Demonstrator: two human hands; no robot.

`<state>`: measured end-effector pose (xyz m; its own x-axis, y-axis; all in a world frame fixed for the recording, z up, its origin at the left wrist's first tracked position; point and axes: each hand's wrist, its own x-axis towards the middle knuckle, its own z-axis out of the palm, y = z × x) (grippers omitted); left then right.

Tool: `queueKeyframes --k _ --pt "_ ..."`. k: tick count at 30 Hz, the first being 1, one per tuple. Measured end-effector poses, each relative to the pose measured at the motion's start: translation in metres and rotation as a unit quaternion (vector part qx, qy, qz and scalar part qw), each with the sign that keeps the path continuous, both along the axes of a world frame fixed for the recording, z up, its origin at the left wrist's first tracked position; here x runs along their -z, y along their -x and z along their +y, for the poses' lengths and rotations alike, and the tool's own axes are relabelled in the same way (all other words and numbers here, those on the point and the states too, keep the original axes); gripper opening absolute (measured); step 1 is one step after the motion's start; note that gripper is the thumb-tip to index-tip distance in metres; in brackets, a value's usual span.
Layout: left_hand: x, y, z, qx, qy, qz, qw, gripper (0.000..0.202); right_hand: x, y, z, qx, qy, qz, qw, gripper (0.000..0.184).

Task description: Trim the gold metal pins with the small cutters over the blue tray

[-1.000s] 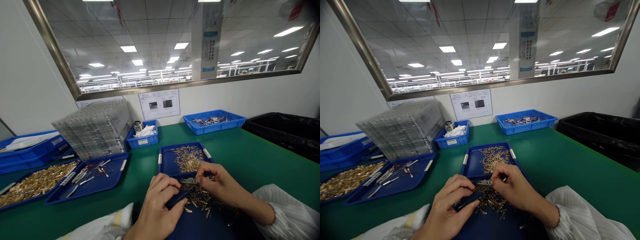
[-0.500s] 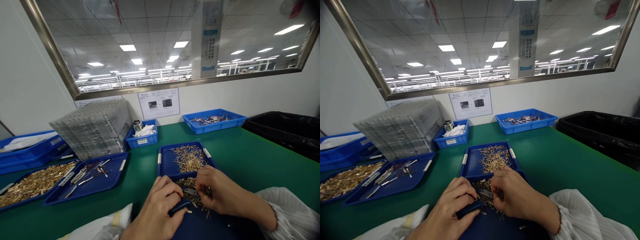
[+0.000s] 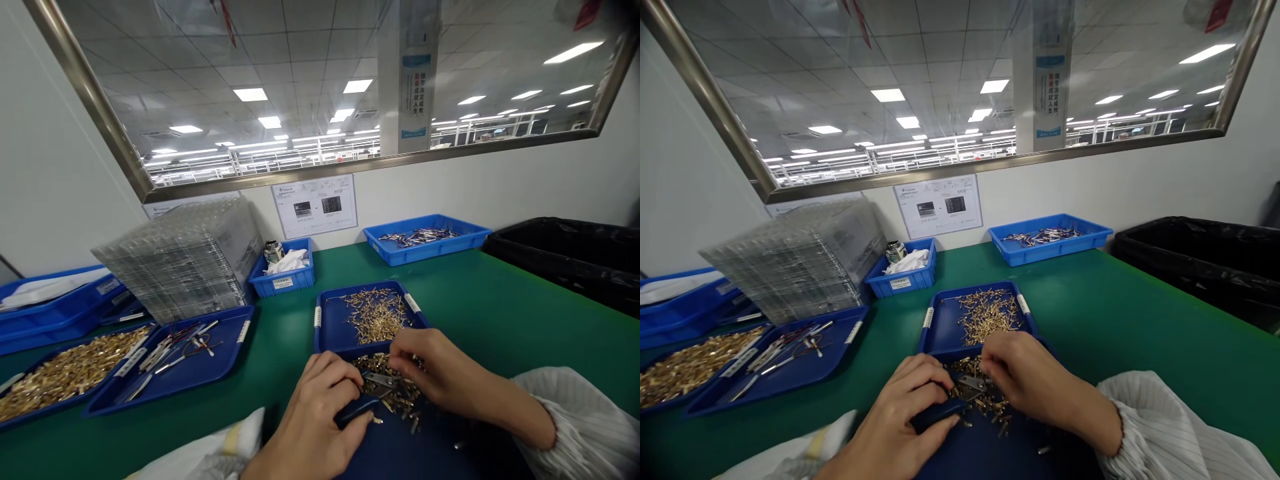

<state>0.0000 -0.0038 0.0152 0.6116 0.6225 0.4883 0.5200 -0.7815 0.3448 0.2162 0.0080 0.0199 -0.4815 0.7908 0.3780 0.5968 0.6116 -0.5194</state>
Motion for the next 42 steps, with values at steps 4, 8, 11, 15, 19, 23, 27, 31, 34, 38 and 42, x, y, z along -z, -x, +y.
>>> queueKeyframes --k 4,8,11,15,19,23,27,31,34,38,42 --pt "0.002 0.0 0.004 -0.034 0.0 -0.019 0.999 0.011 0.002 -0.01 0.012 0.128 -0.047 0.066 0.989 0.016" --pt "0.004 0.001 0.006 -0.065 -0.007 -0.037 0.997 0.013 0.006 -0.015 0.012 0.066 0.047 -0.046 0.996 0.021" --pt "0.007 0.001 0.006 -0.074 -0.005 -0.041 0.996 0.012 0.013 -0.012 0.008 0.003 0.08 -0.1 0.992 0.019" --pt "0.008 0.001 0.005 -0.078 -0.003 -0.042 0.996 0.012 0.02 -0.004 0.006 0.001 0.067 -0.1 0.993 0.018" --pt "0.006 0.001 0.005 -0.091 0.004 -0.043 0.995 0.012 0.017 -0.002 0.007 -0.004 0.054 -0.057 0.997 0.018" --pt "0.004 0.0 0.004 -0.09 0.02 -0.02 0.996 0.012 0.011 0.0 0.006 0.012 0.054 -0.008 0.998 0.014" --pt "0.002 -0.001 0.002 -0.045 0.045 0.025 0.998 0.01 0.007 0.002 0.005 0.031 0.065 0.006 0.997 0.014" --pt "0.003 0.0 0.002 -0.059 0.03 0.018 0.998 0.01 0.008 -0.002 0.003 0.024 0.099 -0.019 0.995 0.012" --pt "0.004 0.0 0.003 -0.094 0.015 0.004 0.995 0.013 0.013 -0.006 0.002 0.009 0.118 -0.056 0.991 0.021" --pt "0.005 0.0 0.004 -0.11 0.015 0.005 0.994 0.014 0.017 -0.006 0.004 0.0 0.095 -0.089 0.991 0.016" --pt "0.005 -0.001 0.004 -0.109 0.018 0.008 0.994 0.014 0.016 -0.004 0.006 0.021 0.067 -0.078 0.995 0.021"
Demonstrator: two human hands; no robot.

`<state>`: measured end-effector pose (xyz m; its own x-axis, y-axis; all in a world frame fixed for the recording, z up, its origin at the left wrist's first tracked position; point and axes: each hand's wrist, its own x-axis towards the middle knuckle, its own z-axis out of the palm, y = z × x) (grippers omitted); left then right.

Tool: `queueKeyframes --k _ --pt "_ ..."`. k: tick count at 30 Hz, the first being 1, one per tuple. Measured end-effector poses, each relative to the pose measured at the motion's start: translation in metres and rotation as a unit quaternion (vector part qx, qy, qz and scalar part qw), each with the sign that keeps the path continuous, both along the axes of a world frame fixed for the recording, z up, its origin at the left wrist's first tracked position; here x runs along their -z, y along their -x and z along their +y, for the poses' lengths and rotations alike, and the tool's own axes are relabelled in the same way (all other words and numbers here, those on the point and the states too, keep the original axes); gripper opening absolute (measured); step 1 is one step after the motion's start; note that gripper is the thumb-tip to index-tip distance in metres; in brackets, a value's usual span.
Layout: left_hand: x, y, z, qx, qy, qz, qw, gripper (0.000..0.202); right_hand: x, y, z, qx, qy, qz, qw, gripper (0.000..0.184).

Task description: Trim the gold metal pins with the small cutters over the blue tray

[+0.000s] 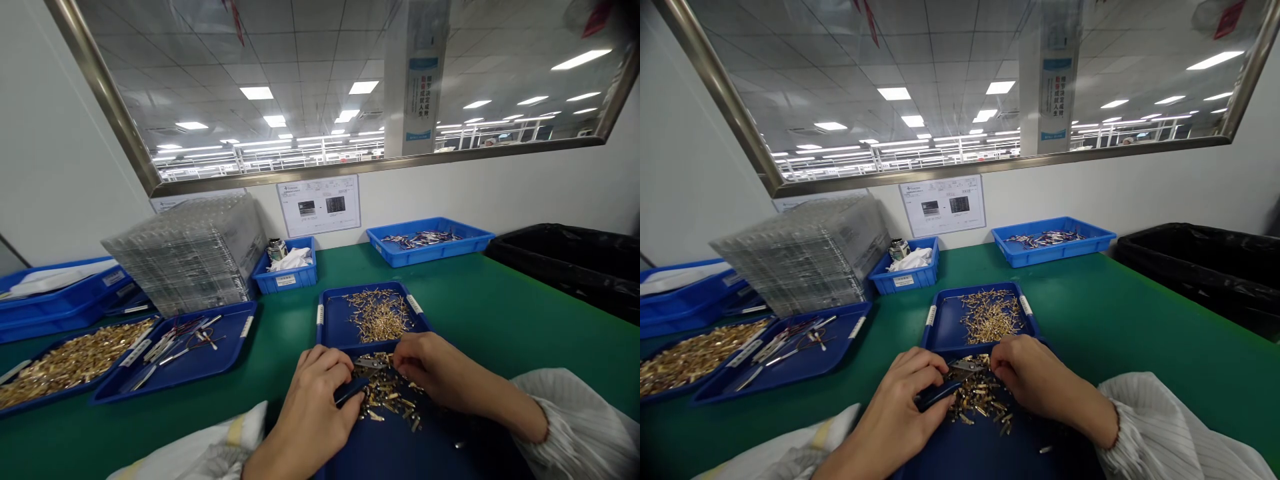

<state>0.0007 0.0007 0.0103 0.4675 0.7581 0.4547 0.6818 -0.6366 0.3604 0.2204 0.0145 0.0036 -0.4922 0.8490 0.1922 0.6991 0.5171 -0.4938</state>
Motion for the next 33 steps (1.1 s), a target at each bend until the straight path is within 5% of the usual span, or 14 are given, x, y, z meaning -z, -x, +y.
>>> queueKeyframes --k 6,17,27,33 --pt "0.0 0.001 0.0 -0.018 -0.024 -0.009 1.0 0.013 0.002 0.001 -0.002 -0.031 0.029 -0.004 0.999 0.016" --pt "-0.002 0.0 -0.002 0.021 0.004 0.004 1.0 0.013 -0.002 0.006 -0.002 0.003 -0.033 0.037 0.999 0.016" --pt "-0.003 0.0 -0.003 0.059 -0.014 0.033 0.998 0.006 -0.006 0.01 -0.008 -0.026 -0.124 -0.103 0.987 0.015" --pt "-0.004 0.003 -0.007 0.079 -0.063 0.081 0.992 0.007 -0.007 0.01 -0.01 -0.041 -0.113 -0.084 0.989 0.017"
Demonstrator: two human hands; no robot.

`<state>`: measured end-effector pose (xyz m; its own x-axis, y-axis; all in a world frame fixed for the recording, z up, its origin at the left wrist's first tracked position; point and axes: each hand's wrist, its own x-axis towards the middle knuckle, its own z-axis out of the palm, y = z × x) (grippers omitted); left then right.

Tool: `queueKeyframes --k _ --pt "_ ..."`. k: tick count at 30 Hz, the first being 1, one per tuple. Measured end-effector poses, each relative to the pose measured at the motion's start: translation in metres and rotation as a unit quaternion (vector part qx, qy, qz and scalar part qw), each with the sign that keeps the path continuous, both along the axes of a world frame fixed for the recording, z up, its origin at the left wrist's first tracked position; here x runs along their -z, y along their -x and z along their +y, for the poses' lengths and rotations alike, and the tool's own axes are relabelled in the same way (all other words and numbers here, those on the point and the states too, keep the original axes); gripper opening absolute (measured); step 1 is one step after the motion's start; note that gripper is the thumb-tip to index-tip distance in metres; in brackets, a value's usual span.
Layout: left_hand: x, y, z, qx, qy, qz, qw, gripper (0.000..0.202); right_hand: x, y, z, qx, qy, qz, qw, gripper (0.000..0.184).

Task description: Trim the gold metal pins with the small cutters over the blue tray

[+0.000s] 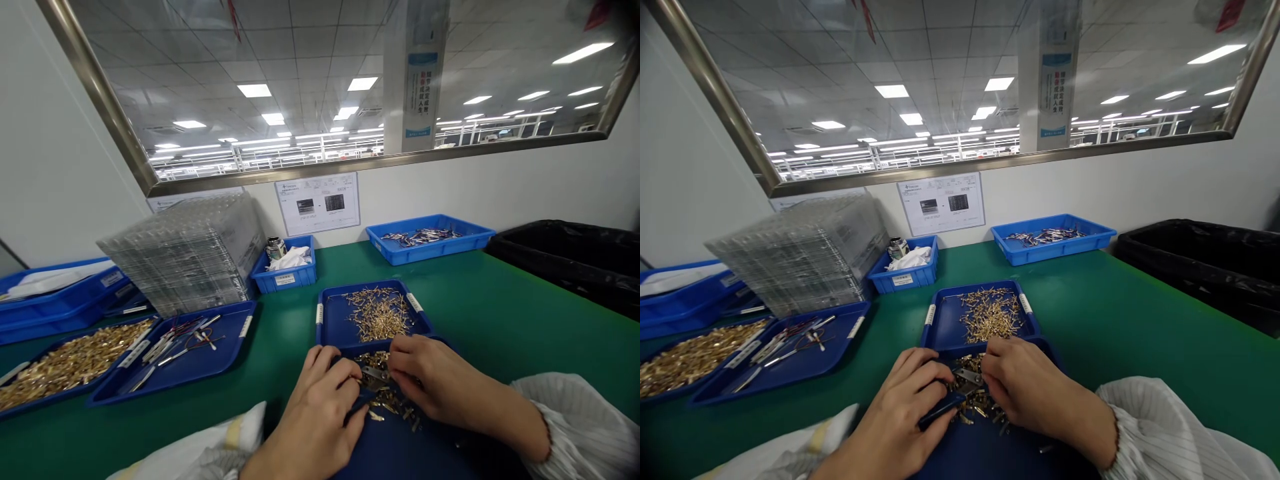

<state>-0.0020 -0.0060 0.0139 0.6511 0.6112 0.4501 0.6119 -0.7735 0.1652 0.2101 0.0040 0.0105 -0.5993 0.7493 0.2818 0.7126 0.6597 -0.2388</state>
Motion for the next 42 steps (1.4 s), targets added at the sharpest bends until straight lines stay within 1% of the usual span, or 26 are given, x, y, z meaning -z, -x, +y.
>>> queueKeyframes --k 3,6,9,14,17,22,28,34,37,42 --pt "0.0001 -0.0001 -0.0008 -0.02 0.011 0.017 1.0 0.004 -0.0013 -0.0003 0.001 0.007 0.041 0.062 0.997 0.016" --pt "-0.0001 -0.0008 -0.0013 -0.032 0.017 0.005 0.999 0.005 -0.0006 0.0004 0.003 0.015 0.081 0.133 0.988 0.011" --pt "-0.0009 -0.0019 -0.0015 -0.03 0.016 -0.014 0.999 0.007 0.0014 0.0017 0.0042 0.016 0.098 0.165 0.981 0.012" --pt "-0.0018 -0.0031 -0.0005 -0.015 0.004 -0.064 0.998 0.006 0.0 0.0029 0.0039 0.006 0.1 0.174 0.98 0.017" --pt "-0.0009 -0.0028 -0.0002 -0.019 0.008 -0.074 0.997 0.007 -0.002 0.0026 0.0037 -0.003 0.098 0.182 0.978 0.018" --pt "0.0002 -0.0026 0.0 -0.026 0.022 -0.063 0.997 0.008 -0.0003 0.0028 0.0045 0.022 0.091 0.186 0.978 0.017" --pt "0.0015 -0.0025 0.0007 -0.027 0.02 -0.073 0.997 0.01 0.0026 0.0045 0.0058 0.054 0.12 0.197 0.971 0.013" --pt "0.0037 -0.0023 0.0001 -0.01 0.012 -0.091 0.996 0.007 0.0043 0.0044 0.0048 0.051 0.118 0.195 0.972 0.015" --pt "0.0033 -0.003 0.0004 -0.007 0.01 -0.098 0.995 0.007 0.0021 0.0051 0.0037 0.046 0.115 0.204 0.971 0.016" --pt "0.0012 -0.0033 -0.0003 0.009 -0.007 -0.121 0.993 0.006 -0.0052 0.0045 0.002 0.035 0.1 0.251 0.962 0.016"
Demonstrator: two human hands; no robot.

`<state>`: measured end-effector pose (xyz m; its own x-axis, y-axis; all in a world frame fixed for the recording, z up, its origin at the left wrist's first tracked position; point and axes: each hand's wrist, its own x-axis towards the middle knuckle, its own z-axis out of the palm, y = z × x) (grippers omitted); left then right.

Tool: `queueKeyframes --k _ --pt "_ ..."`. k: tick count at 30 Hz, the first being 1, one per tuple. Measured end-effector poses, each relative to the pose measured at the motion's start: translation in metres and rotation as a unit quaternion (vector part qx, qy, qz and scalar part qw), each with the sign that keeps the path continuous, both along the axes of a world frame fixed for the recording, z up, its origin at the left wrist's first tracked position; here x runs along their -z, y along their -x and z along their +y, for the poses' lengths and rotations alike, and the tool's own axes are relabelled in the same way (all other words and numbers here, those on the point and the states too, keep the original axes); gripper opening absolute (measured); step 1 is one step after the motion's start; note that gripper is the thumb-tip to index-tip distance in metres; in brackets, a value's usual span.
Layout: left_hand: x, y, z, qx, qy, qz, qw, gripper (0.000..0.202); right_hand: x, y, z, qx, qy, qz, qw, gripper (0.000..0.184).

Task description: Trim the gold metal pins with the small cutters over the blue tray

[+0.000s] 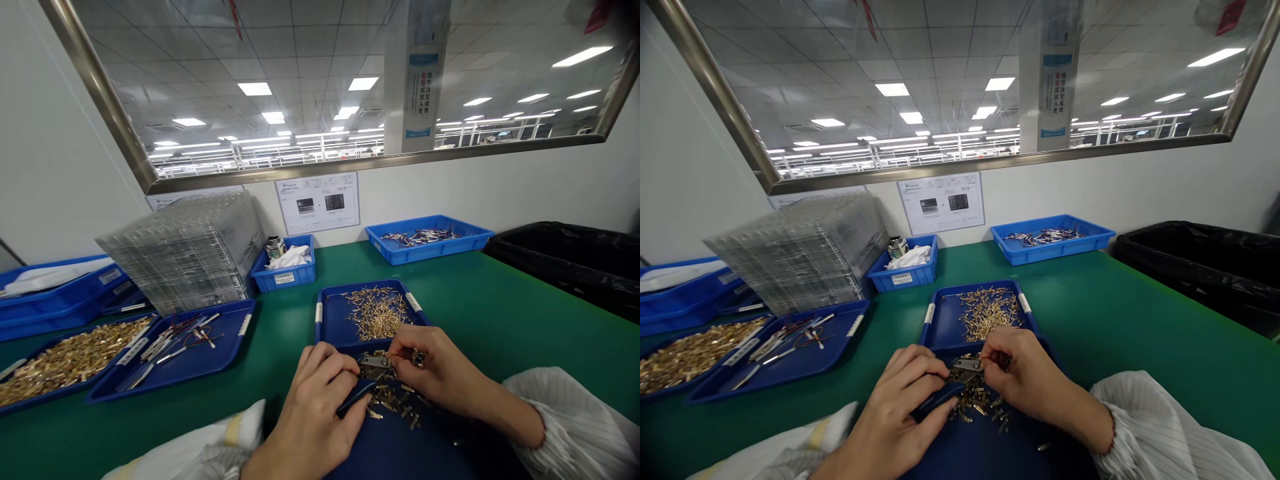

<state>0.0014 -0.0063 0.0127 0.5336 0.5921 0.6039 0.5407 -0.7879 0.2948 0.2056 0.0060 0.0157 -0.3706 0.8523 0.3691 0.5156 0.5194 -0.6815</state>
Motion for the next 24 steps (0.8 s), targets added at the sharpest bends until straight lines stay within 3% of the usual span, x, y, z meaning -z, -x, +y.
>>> queueKeyframes --k 4,7,10,13,17,21,24 --pt "-0.003 -0.001 0.0 0.016 -0.003 -0.044 0.999 0.006 -0.003 -0.003 0.002 -0.019 0.014 0.071 0.997 0.015" --pt "-0.004 -0.001 0.002 0.02 0.033 -0.08 0.996 0.008 -0.004 -0.005 0.005 -0.051 0.108 0.144 0.982 0.014" --pt "-0.004 0.0 0.003 0.023 0.078 -0.078 0.994 0.011 -0.005 -0.007 0.004 -0.074 0.167 0.125 0.975 0.011" --pt "-0.003 0.001 0.004 0.034 0.104 -0.043 0.993 0.014 -0.008 -0.009 -0.001 -0.085 0.109 0.012 0.99 0.014" --pt "-0.002 0.003 0.004 0.06 0.074 0.017 0.995 0.013 -0.006 -0.007 -0.005 -0.085 -0.013 -0.12 0.989 0.014" --pt "0.0 0.004 0.003 0.058 0.034 0.069 0.995 0.012 0.001 -0.005 -0.003 -0.063 -0.088 -0.193 0.975 0.011" --pt "0.001 0.005 0.002 0.051 0.016 0.08 0.995 0.011 0.002 -0.005 -0.003 -0.064 -0.094 -0.202 0.973 0.01"
